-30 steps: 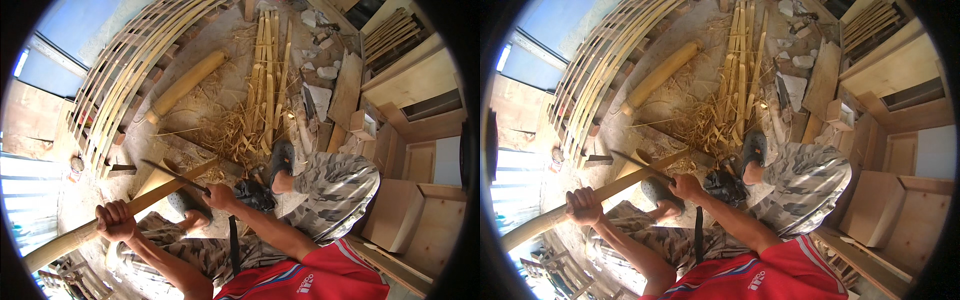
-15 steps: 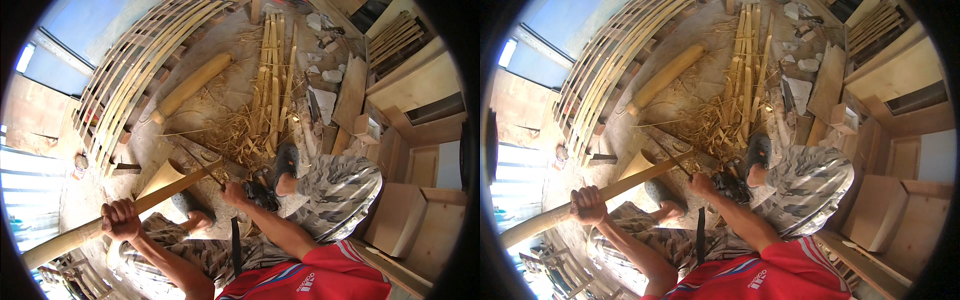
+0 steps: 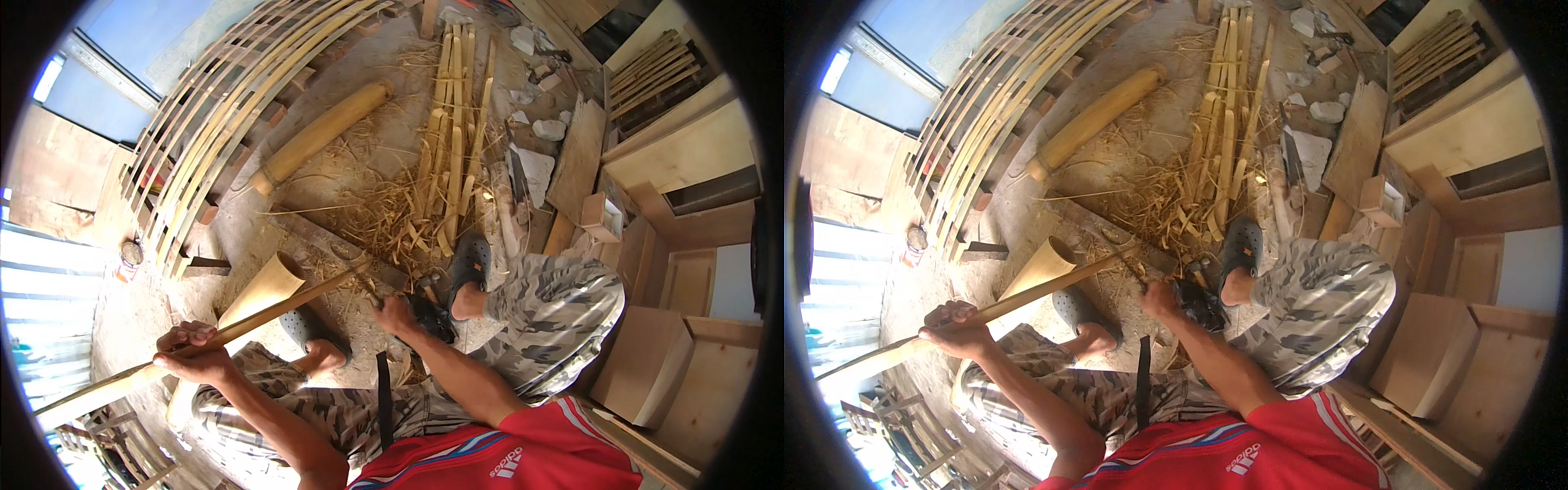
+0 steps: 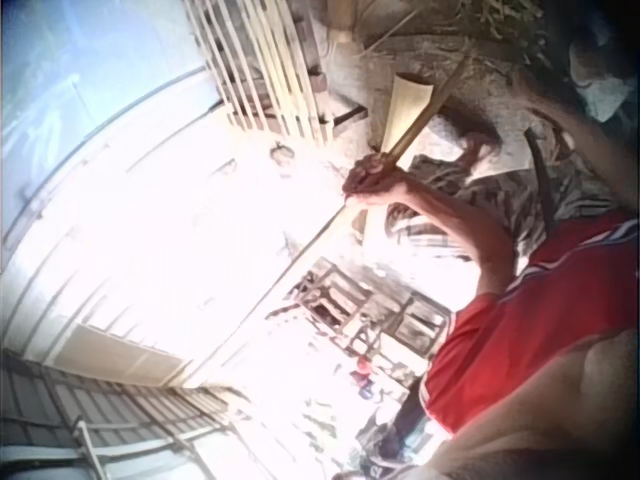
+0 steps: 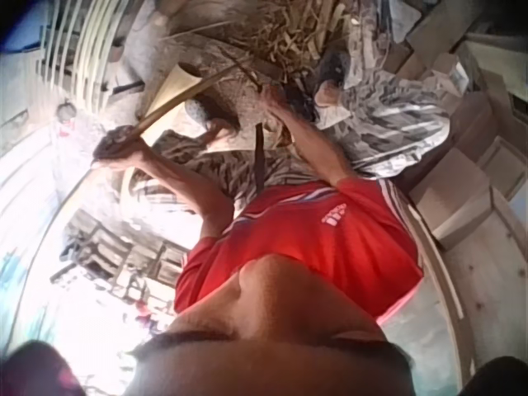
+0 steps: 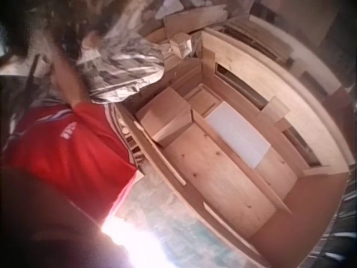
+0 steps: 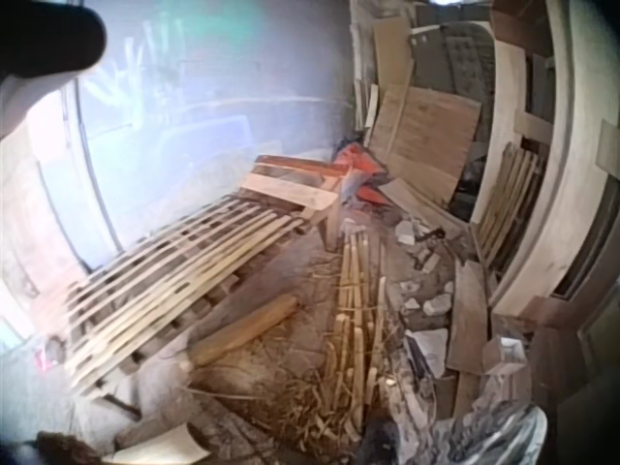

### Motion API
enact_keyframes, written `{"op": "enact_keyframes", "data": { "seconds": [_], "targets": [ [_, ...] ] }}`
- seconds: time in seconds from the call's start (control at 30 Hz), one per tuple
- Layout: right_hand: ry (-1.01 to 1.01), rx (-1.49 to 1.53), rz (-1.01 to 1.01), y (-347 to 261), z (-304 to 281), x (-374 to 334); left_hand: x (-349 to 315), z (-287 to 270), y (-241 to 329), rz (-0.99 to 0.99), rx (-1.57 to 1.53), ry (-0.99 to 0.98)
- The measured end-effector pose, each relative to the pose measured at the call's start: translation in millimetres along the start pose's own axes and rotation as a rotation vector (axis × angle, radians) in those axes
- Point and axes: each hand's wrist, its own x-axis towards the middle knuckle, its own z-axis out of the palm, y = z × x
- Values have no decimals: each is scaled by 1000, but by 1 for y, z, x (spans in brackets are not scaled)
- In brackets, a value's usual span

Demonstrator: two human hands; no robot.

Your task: The person sits on the floor and uses a curved blade to shave and smooth a long bamboo strip. They hold the strip with one hand and repeatedly draw the blade along its length, rotating the strip to work different sides. Bamboo shavings accumulate on the floor.

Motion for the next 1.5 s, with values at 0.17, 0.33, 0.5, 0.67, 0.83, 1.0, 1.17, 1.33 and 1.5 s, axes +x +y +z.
{"op": "enact_keyframes", "data": {
  "seconds": [0.17,0.33,0.5,0.67,0.83,1.0,1.17,1.33,1.5],
  "targets": [
    [-102,-36,71,-19,-11,4,3,7,3,51,33,-53],
    [70,78,-551,-103,-22,-26,2,6,0,-12,7,38],
    [-5,139,-290,-21,-6,-13,7,13,5,-70,26,97],
    [-51,-71,7,8,-14,-2,7,16,5,-65,0,26],
    [-64,11,-365,-73,-32,-22,3,20,6,-66,10,64],
    [-102,74,-58,-18,-17,-9,6,30,7,-111,0,81],
    [-23,27,-250,-97,-47,-37,4,23,4,-130,-32,62],
    [-34,30,-344,-127,-57,-60,3,23,4,-49,-65,-70],
    [-31,0,-287,-98,-59,-47,4,24,3,-80,-123,-52]
  ]
}}
